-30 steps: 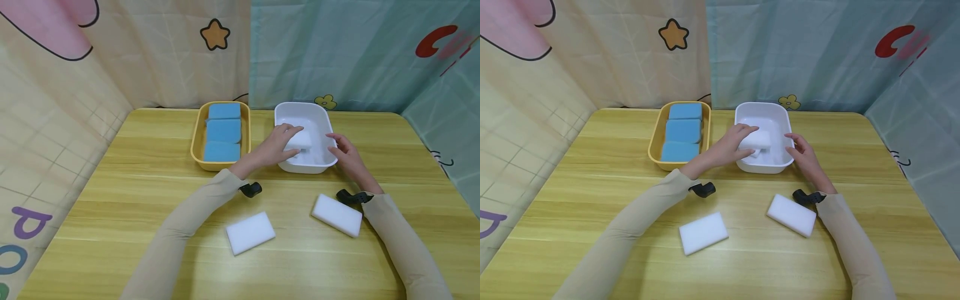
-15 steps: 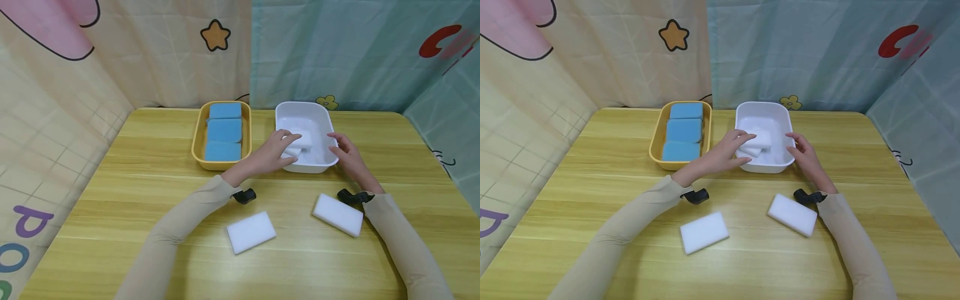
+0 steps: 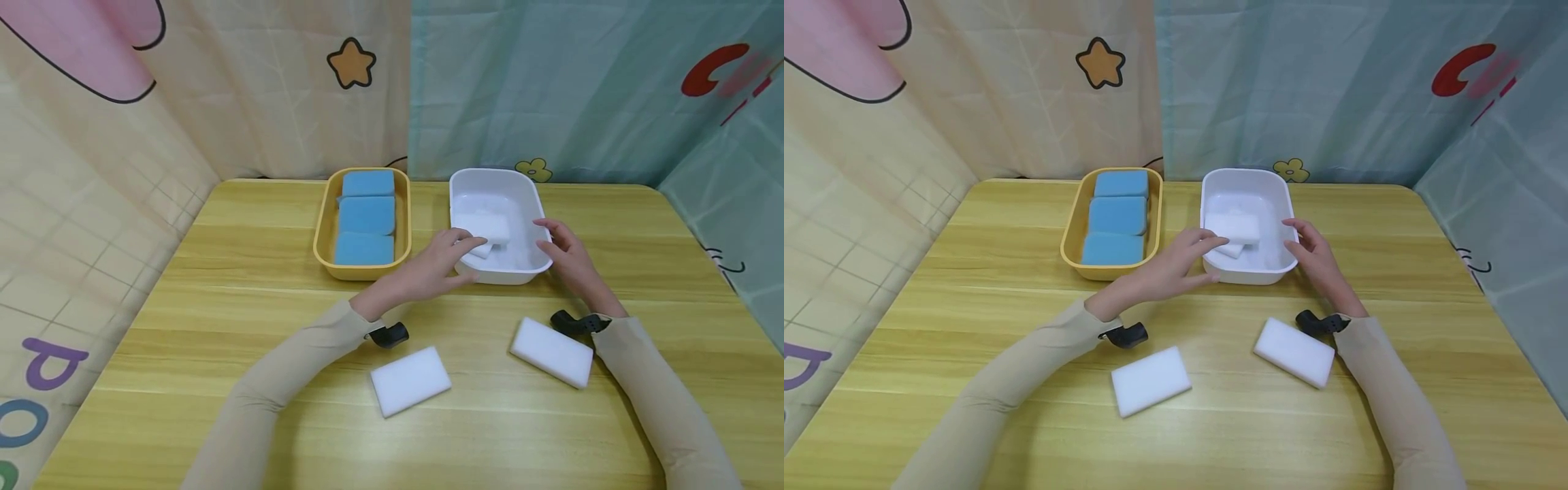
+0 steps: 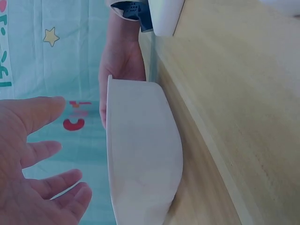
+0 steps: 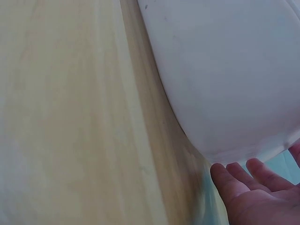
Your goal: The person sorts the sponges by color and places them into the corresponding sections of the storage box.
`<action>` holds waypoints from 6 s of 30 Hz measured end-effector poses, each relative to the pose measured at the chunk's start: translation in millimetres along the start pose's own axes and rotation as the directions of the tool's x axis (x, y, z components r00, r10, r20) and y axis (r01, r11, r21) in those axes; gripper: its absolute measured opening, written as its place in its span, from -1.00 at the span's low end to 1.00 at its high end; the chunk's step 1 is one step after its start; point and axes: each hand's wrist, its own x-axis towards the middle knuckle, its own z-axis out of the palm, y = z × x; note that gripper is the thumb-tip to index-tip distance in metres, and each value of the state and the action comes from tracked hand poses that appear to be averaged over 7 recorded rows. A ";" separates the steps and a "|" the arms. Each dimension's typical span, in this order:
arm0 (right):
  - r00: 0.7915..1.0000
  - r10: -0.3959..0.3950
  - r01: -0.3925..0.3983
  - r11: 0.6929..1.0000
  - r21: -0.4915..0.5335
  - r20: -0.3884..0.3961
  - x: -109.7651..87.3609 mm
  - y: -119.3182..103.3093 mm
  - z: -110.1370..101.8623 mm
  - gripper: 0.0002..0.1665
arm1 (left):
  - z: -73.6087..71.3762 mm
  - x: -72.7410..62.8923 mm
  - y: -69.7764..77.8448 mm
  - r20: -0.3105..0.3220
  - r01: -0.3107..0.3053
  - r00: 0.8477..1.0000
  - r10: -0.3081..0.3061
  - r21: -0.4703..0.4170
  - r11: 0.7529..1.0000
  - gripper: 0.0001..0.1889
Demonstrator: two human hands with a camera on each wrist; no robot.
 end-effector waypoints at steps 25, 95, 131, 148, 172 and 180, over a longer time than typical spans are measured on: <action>1.000 -0.009 0.009 1.000 0.022 0.007 -0.9 -0.9 1.3 -0.45 | 5.9 -30.4 5.5 0.012 -0.025 1.000 0.025 -0.035 0.999 -0.45; 0.998 -0.059 0.056 0.993 0.100 0.029 3.8 7.3 4.2 -0.49 | 28.0 -127.4 30.1 0.201 0.169 0.966 -0.160 -0.028 0.985 -0.42; 0.999 -0.050 0.049 0.995 0.092 0.015 4.0 4.9 -1.1 -0.52 | 38.2 -133.5 32.1 0.221 0.134 0.966 -0.134 0.014 0.991 -0.33; 0.999 -0.038 0.036 0.995 0.088 0.024 4.1 3.8 -0.9 -0.51 | 41.3 -128.7 29.7 0.181 0.143 0.973 -0.145 0.021 0.989 -0.36; 1.000 -0.002 0.000 0.997 0.076 0.022 0.2 -1.1 -1.0 -0.47 | 29.2 -112.1 27.3 0.097 0.118 0.988 -0.119 0.016 0.993 -0.35; 0.999 -0.035 0.031 0.992 0.126 0.027 1.0 1.2 -2.0 -0.49 | 21.4 -101.8 28.0 0.054 0.102 0.993 -0.104 0.024 0.994 -0.35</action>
